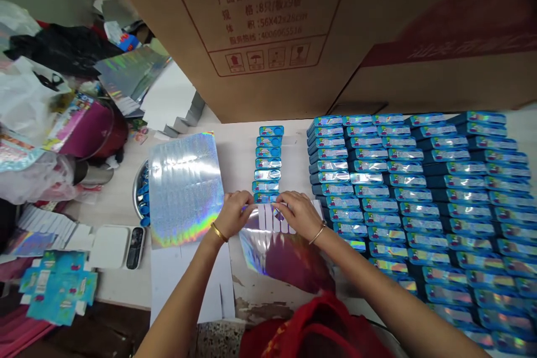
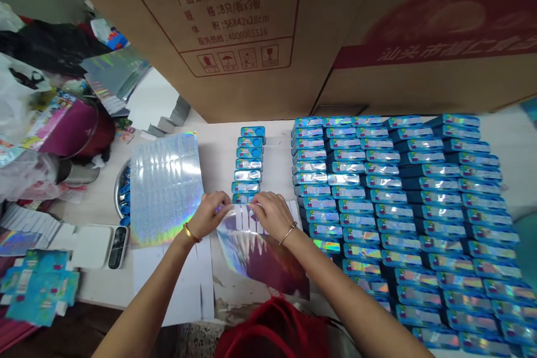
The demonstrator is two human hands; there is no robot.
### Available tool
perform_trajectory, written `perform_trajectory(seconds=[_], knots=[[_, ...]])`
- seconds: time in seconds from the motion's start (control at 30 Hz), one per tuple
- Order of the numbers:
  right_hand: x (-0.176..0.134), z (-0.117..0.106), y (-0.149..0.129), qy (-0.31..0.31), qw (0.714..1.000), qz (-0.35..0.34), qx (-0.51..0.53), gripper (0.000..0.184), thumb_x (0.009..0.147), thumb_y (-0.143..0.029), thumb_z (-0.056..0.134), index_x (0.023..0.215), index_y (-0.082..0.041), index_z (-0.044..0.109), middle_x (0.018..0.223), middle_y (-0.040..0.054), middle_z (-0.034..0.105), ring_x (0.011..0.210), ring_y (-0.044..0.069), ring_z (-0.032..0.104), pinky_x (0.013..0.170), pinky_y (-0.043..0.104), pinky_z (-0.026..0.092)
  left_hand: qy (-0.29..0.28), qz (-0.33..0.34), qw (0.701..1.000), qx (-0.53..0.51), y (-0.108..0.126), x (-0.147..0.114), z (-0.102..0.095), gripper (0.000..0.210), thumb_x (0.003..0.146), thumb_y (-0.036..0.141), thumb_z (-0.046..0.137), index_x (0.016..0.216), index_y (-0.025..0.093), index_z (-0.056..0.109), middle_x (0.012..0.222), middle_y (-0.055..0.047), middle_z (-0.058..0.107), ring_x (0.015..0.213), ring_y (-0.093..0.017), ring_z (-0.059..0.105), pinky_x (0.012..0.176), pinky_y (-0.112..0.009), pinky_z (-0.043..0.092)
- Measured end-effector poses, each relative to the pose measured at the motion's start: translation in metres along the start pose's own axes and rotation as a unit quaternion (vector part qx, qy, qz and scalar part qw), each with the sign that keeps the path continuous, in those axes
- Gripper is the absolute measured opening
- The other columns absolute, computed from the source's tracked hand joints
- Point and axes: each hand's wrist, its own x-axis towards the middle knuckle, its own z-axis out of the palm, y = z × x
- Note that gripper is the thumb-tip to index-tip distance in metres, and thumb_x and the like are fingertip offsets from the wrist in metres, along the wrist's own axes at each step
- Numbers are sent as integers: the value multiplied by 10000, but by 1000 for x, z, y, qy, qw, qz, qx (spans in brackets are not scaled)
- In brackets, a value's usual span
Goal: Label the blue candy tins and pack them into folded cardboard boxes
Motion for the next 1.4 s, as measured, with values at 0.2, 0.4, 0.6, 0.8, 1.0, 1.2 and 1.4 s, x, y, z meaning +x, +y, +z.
perform_trajectory(seconds=[0.2, 0.4, 0.6, 0.8, 1.0, 1.2, 1.4], knots=[[8, -12, -10, -51, 998, -10, 19, 231, 942, -325, 452, 835, -215, 625, 849, 33, 678, 848, 177, 584, 728, 288, 305, 5, -29, 993, -110, 4, -3, -1, 205, 877, 408, 490, 877, 231, 593, 785, 2, 642, 745, -150, 585, 855, -317, 384], [19, -9, 2, -52, 994, 33, 95, 237, 894, -340, 462, 759, -217, 613, 774, 14, 663, 767, 172, 584, 713, 273, 360, 66, 11, 996, 58, 8, -1, 6, 239, 898, 282, 475, 1072, 252, 637, 958, -60, 687, 929, -203, 597, 874, -367, 348], [25, -4, 12, -41, 984, 51, 164, 295, 871, -399, 464, 679, -209, 583, 660, -15, 593, 651, 151, 543, 629, 245, 375, 82, 39, 991, 102, 11, -6, 19, 250, 918, 235, 442, 1059, 274, 646, 1063, -63, 690, 954, -214, 592, 867, -398, 335], [27, 3, 14, -37, 995, 41, 79, 266, 904, -345, 454, 728, -209, 600, 720, -3, 641, 704, 154, 569, 674, 253, 360, 111, 68, 988, 87, 18, -29, 25, 134, 879, 229, 509, 940, 243, 628, 1158, -72, 649, 1045, -231, 563, 878, -410, 352], [25, 7, 10, -3, 999, 0, -33, 216, 927, -317, 464, 947, -201, 646, 914, 83, 674, 891, 212, 576, 807, 330, 363, 263, -9, 956, -128, 51, -42, 0, 99, 806, 247, 625, 760, 238, 538, 762, -4, 633, 747, -164, 587, 749, -340, 416], [30, -5, 0, 139, 952, 40, 271, 457, 924, -547, 346, 1096, -206, 596, 1010, 85, 630, 973, 223, 566, 862, 369, 436, 363, -168, 779, -482, 60, 29, -8, 219, 705, 312, 714, 750, 205, 528, 717, 18, 590, 680, -112, 578, 669, -241, 456], [65, -16, 6, 172, 891, 137, 397, 327, 812, -519, 560, 709, -208, 549, 659, -7, 564, 643, 148, 521, 648, 277, 446, 313, -194, 740, -562, 49, 87, 11, 290, 623, 355, 753, 682, 183, 527, 600, 43, 548, 542, -84, 512, 556, -210, 416]])
